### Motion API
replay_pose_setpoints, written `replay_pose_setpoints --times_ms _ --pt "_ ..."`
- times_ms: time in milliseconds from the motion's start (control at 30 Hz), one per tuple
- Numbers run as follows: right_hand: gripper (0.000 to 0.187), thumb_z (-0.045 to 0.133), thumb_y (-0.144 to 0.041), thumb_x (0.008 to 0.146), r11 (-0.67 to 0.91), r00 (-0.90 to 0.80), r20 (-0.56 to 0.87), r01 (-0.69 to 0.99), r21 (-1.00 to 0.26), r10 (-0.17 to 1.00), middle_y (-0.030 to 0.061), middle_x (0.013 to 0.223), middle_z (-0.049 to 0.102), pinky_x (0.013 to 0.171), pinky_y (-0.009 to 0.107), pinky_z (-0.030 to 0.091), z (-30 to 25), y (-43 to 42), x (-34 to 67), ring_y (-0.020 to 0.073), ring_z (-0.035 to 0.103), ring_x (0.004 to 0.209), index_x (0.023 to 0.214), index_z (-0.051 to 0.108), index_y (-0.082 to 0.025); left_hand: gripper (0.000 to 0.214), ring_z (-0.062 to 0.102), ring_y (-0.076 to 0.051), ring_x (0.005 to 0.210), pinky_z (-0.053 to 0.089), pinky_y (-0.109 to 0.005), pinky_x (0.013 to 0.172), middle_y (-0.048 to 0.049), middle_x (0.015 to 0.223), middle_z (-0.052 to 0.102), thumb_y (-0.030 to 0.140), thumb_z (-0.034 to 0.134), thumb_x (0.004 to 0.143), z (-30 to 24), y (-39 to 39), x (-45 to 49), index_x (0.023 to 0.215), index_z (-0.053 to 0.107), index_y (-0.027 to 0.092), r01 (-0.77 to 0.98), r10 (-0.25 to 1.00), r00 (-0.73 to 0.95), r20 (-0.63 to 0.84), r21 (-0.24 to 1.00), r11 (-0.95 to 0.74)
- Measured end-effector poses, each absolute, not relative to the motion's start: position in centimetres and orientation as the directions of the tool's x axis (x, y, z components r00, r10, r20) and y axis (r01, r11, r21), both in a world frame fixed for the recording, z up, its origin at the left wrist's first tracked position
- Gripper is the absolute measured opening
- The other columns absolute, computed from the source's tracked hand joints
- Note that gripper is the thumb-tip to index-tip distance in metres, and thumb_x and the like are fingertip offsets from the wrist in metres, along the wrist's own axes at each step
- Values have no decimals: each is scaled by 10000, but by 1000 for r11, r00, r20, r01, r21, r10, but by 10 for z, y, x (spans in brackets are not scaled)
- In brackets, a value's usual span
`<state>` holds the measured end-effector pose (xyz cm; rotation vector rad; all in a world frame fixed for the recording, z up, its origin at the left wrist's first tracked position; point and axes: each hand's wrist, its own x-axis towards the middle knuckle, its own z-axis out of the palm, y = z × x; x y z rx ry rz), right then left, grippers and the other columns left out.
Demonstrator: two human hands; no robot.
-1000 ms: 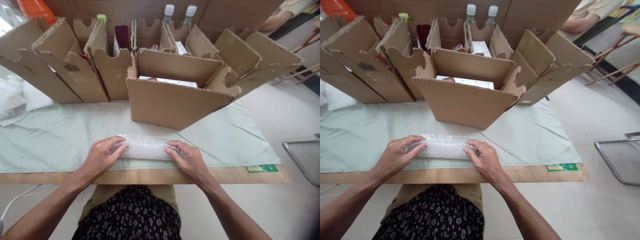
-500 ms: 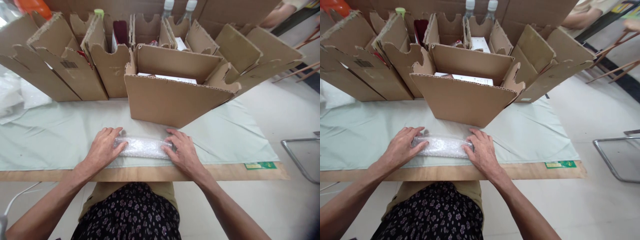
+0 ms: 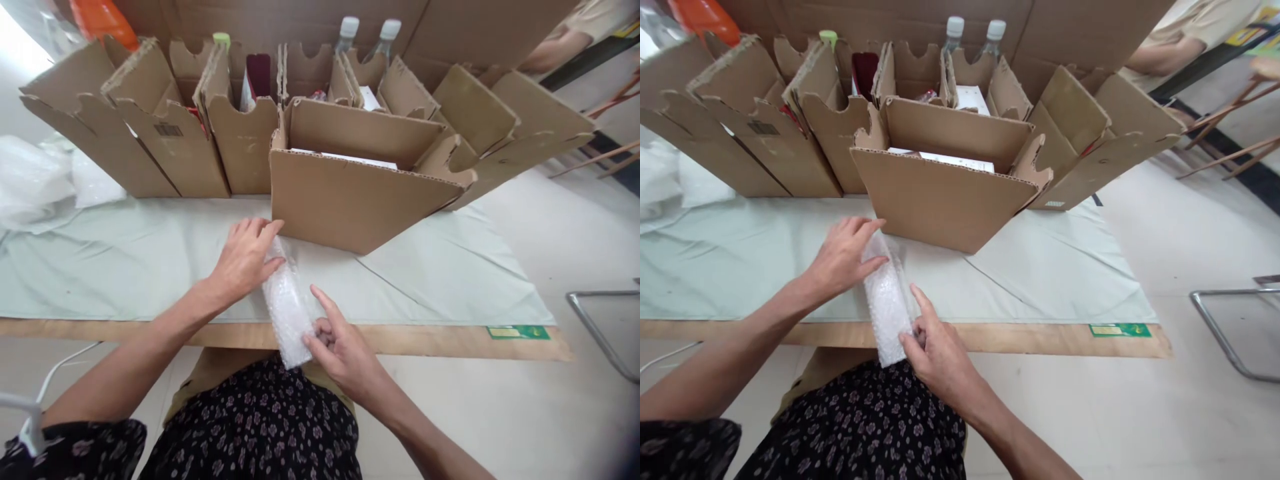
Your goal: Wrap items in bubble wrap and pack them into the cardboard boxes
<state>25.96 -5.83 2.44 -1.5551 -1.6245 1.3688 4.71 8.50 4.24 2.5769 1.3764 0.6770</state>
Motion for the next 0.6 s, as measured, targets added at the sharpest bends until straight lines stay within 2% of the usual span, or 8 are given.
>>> replay_pose_setpoints --times_ms 67,133,200,300,433,533,600 --pt "723 521 -258 971 -197 -198 -290 390 -900 936 -53 743 565 642 267 462 22 -56 257 122 536 625 1657 299 -200 484 633 -369 1170 518 -560 1004 -220 1266 676 217 689 910 33 69 47 1367 602 83 710 757 464 460 318 -628" --pt "651 509 -263 985 -241 -199 -319 338 -910 927 -60 731 537 630 258 478 22 -52 258 109 536 595 1624 386 -244 411 631 -322 1175 533 -519 1018 -182 1239 676 149 640 927 26 39 40 1336 610 126 598 682 493 540 359 -717" --pt "579 506 -263 989 -270 -214 -341 303 -914 915 -62 724 531 620 251 495 23 -50 260 100 548 575 1567 479 -275 430 617 -290 1209 536 -489 1056 -147 1234 676 88 618 899 21 5 31 1322 607 167 467 624 586 517 414 -782" --pt "532 518 -272 987 -289 -242 -351 257 -922 905 -59 732 539 612 250 522 24 -50 259 99 571 581 1519 523 -281 500 575 -327 1306 478 -544 1144 -172 1328 658 135 660 871 13 -32 26 1365 583 150 449 597 689 410 405 -796" --pt "529 535 -320 996 -357 -288 -375 113 -927 881 -42 799 585 617 260 547 26 -51 255 98 583 605 1519 487 -262 442 636 -312 1222 503 -533 1104 -169 1222 714 112 650 876 3 -38 36 1315 611 131 502 627 634 453 375 -779" --pt "569 581 -399 990 -436 -308 -423 29 -899 852 -20 846 632 614 264 544 28 -51 255 101 607 617 1519 455 -232 391 689 -287 1140 518 -520 1077 -148 1161 750 93 623 870 0 -31 42 1257 639 147 459 628 596 501 430 -778" --pt "598 588 -452 992 -457 -321 -435 6 -889 841 -27 804 634 607 262 534 30 -51 259 111 625 613 1520 439 -215 347 712 -273 1094 525 -510 1059 -138 1140 770 118 623 899 2 -28 44 1244 641 145 408 634 575 517 490 -770"
